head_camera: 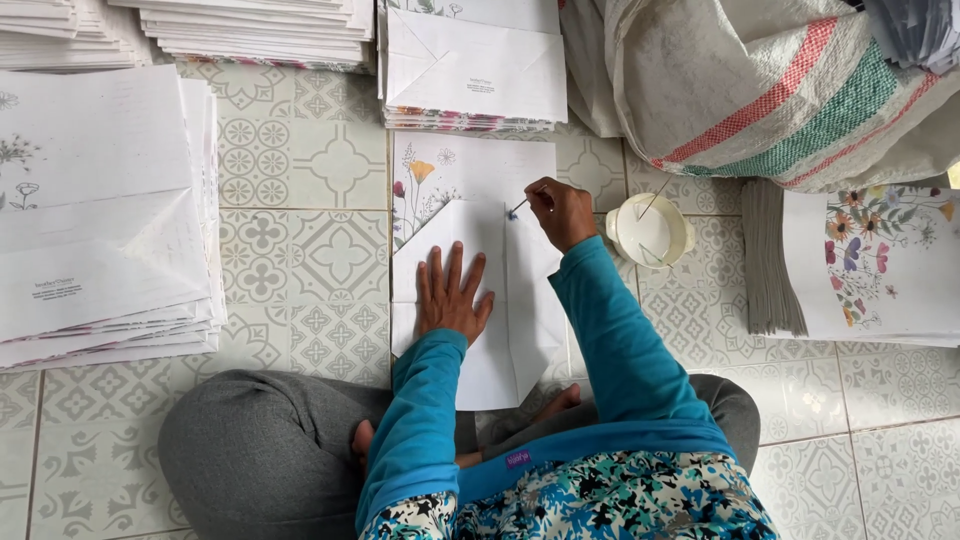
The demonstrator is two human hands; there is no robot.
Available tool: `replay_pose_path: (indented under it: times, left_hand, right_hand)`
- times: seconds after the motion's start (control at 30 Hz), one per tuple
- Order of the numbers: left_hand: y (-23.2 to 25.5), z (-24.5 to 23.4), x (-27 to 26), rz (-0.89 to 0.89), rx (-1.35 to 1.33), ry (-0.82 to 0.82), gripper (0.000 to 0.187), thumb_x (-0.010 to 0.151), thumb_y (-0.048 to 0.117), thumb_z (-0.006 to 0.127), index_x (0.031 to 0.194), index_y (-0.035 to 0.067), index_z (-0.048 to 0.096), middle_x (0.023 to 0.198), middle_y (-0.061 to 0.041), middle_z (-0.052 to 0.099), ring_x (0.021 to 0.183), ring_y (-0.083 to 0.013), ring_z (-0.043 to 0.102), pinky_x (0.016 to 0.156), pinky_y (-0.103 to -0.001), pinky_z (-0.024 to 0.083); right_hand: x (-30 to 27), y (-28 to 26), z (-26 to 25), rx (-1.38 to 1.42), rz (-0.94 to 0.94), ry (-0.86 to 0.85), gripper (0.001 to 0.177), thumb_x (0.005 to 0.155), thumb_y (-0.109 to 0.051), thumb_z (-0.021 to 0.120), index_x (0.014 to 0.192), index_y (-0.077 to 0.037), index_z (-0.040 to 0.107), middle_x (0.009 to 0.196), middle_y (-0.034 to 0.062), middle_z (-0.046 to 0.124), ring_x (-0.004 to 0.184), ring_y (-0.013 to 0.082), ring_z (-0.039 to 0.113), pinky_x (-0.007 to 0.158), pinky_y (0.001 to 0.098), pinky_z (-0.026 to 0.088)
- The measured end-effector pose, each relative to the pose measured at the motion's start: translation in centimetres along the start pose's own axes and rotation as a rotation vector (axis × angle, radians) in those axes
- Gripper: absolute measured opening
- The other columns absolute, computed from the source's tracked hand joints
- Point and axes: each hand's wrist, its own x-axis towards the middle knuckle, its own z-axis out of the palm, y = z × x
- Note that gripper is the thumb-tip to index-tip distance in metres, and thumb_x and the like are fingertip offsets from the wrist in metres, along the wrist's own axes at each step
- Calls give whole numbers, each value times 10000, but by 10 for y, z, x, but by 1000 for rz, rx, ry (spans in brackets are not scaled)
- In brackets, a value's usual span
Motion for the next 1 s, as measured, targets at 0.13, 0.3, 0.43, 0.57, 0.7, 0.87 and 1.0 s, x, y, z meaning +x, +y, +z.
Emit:
replay_pose_path:
  times: [0.13, 0.3, 0.43, 0.57, 0.7, 0.87, 1.0]
  left_hand:
    - [-1, 1, 1, 1, -11, 0, 653, 1034, 610, 144, 1632, 359, 70, 1728, -65, -8, 1568, -405, -15, 1250, -582, -52]
    - [1, -2, -1, 3, 18, -11, 660, 1035, 609, 120, 1638, 345, 63, 1729, -74, -18, 1569, -401, -24, 1245, -584, -75]
    - [0, -4, -3, 1, 24, -16, 660, 1035, 609, 111, 1638, 346, 56, 1728, -73, -20, 1571, -394, -28, 1249, -578, -72]
    - [1, 5, 0, 11, -21, 2, 655, 1045, 597, 135, 1639, 325, 100, 1728, -83, 11, 1577, -376, 2, 1265, -554, -34]
    - [1, 0, -2, 20, -53, -27, 648, 1057, 591, 162, 1641, 316, 110, 1729, -76, 12, 1587, -312, 3, 1275, -495, -57]
    - [-2, -18, -6, 11, -48, -80, 653, 1053, 593, 149, 1635, 299, 116, 1723, -94, 49, 1587, -304, 38, 1278, -490, -32]
    - [-5, -27, -6, 23, -75, -123, 661, 1048, 593, 119, 1633, 285, 112, 1726, -97, 14, 1590, -296, 1, 1279, -488, -57]
  right_hand:
    - [-18, 8, -13, -4, 11, -17, 111, 937, -37, 706, 1029, -71, 758, 872, 155, 771, 844, 337, 753, 758, 452, 624]
    - [-63, 29, -43, -119, 83, -70, 138, 905, -86, 736, 1037, -113, 766, 875, 145, 773, 864, 330, 754, 787, 456, 627]
    - [-77, 28, -58, -97, 111, -46, 138, 905, -62, 751, 1038, -93, 770, 881, 170, 771, 862, 339, 756, 802, 444, 628]
    - [-66, -23, -62, 84, 89, 41, 117, 951, -93, 743, 1057, -132, 774, 881, 116, 780, 839, 243, 763, 815, 378, 620]
    - [-48, -65, -15, 331, -23, 43, 126, 993, -41, 691, 1094, -65, 762, 870, 177, 780, 807, 254, 772, 796, 394, 626]
    - [-38, -99, 53, 383, -29, -46, 113, 976, -65, 703, 1060, -91, 773, 830, 155, 782, 786, 249, 781, 765, 378, 634]
    - [-31, -89, 81, 332, 9, -77, 104, 969, -103, 725, 1043, -152, 779, 829, 90, 790, 813, 214, 781, 784, 355, 639]
